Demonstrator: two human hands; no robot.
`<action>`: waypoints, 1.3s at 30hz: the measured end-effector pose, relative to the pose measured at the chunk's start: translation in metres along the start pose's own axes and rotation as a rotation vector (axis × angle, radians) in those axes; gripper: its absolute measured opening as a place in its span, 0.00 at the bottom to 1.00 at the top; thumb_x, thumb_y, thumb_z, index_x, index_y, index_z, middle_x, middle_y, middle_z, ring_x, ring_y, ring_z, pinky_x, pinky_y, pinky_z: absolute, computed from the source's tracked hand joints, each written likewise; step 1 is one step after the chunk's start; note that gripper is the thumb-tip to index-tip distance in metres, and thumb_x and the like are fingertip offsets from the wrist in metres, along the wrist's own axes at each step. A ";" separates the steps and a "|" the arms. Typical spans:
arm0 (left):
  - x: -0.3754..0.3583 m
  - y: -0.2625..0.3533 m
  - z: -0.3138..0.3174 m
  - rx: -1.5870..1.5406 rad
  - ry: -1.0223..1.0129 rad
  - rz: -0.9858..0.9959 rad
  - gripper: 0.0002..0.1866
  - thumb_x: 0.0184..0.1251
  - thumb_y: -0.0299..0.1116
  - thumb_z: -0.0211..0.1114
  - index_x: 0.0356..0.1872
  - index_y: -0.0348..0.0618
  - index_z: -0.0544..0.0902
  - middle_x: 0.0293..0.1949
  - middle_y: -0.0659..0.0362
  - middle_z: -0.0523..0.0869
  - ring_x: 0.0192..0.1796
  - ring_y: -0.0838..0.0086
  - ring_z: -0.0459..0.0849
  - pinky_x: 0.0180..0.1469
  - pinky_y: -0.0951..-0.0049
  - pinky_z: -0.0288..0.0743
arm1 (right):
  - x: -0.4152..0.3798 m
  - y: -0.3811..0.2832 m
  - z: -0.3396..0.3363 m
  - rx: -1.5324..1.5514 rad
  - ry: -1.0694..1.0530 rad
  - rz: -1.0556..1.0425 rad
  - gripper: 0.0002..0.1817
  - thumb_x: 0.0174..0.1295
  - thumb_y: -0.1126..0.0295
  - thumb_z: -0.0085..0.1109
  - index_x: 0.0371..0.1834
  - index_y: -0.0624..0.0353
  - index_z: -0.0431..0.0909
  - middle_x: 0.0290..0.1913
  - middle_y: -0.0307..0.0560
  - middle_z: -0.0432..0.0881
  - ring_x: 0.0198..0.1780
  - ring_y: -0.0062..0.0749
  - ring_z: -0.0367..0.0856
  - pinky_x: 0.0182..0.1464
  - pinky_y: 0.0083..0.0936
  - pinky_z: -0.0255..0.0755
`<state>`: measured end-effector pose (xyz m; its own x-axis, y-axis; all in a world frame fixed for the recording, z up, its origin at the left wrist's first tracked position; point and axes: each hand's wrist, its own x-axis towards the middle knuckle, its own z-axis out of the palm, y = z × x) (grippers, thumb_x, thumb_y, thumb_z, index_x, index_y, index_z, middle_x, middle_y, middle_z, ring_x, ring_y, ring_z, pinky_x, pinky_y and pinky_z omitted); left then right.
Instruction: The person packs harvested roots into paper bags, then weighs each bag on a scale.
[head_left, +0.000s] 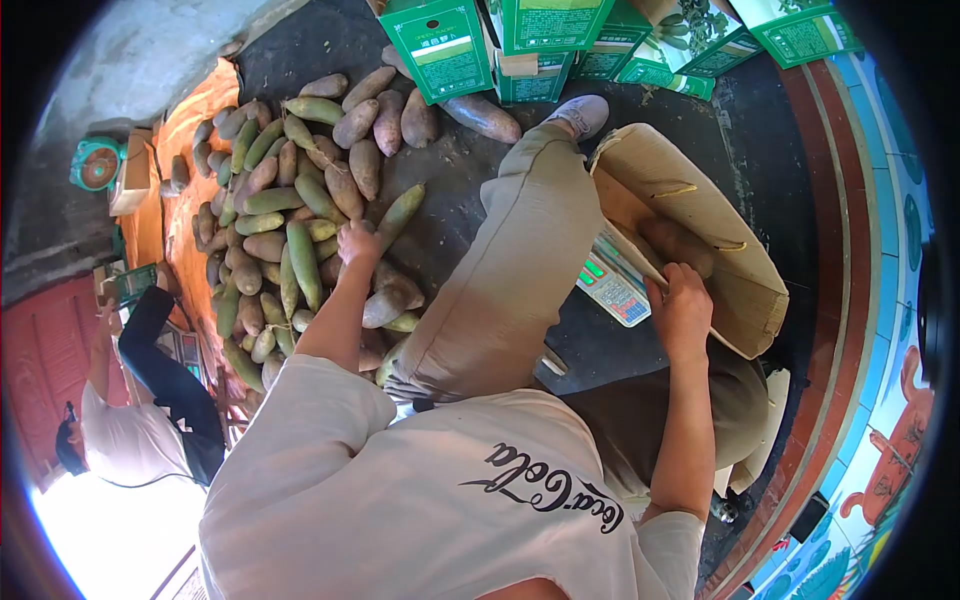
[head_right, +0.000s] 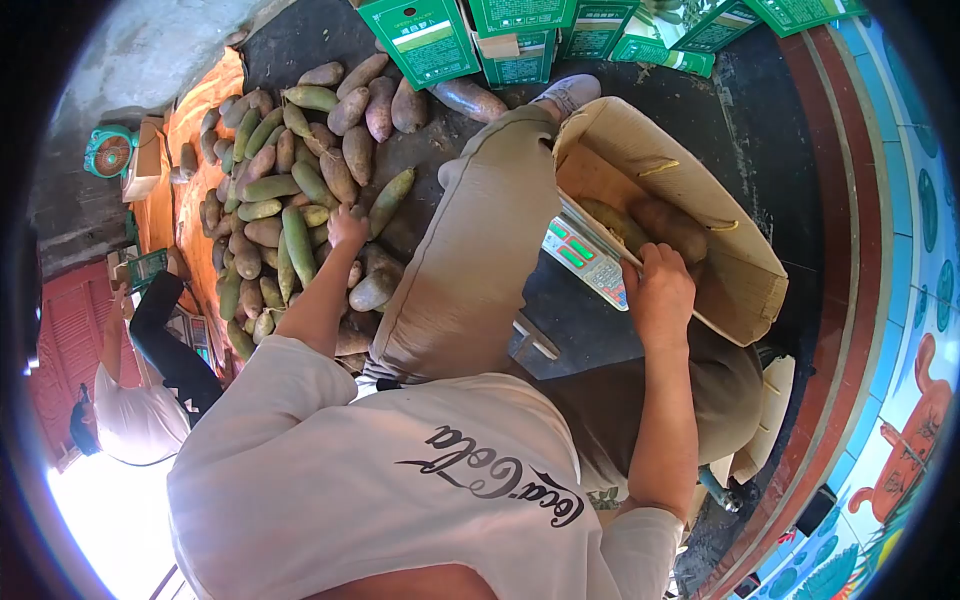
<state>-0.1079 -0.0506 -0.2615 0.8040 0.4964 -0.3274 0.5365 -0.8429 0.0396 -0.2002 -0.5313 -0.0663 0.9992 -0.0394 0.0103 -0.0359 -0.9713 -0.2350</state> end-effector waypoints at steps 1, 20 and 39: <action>-0.005 -0.006 0.003 0.046 -0.038 -0.034 0.35 0.52 0.41 0.68 0.64 0.49 0.67 0.64 0.50 0.68 0.67 0.55 0.64 0.65 0.54 0.61 | 0.000 0.000 0.000 -0.003 0.000 -0.002 0.12 0.50 0.67 0.67 0.29 0.59 0.73 0.31 0.47 0.75 0.37 0.43 0.77 0.38 0.37 0.73; 0.038 0.082 0.054 0.252 -0.215 0.242 0.43 0.56 0.42 0.70 0.71 0.53 0.57 0.73 0.60 0.55 0.75 0.63 0.51 0.72 0.51 0.52 | 0.010 -0.008 -0.004 0.038 -0.001 0.053 0.11 0.46 0.72 0.69 0.27 0.58 0.74 0.29 0.45 0.75 0.34 0.42 0.76 0.36 0.36 0.71; -0.019 0.049 0.081 0.421 -0.117 0.739 0.18 0.54 0.29 0.63 0.48 0.49 0.74 0.46 0.58 0.80 0.55 0.65 0.76 0.55 0.63 0.70 | 0.009 -0.009 -0.002 0.032 0.020 0.049 0.12 0.44 0.71 0.70 0.28 0.58 0.75 0.29 0.46 0.76 0.34 0.42 0.77 0.37 0.36 0.72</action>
<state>-0.1179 -0.1186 -0.3301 0.8658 -0.2159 -0.4514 -0.2732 -0.9598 -0.0648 -0.1908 -0.5237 -0.0627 0.9957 -0.0913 0.0171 -0.0835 -0.9601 -0.2669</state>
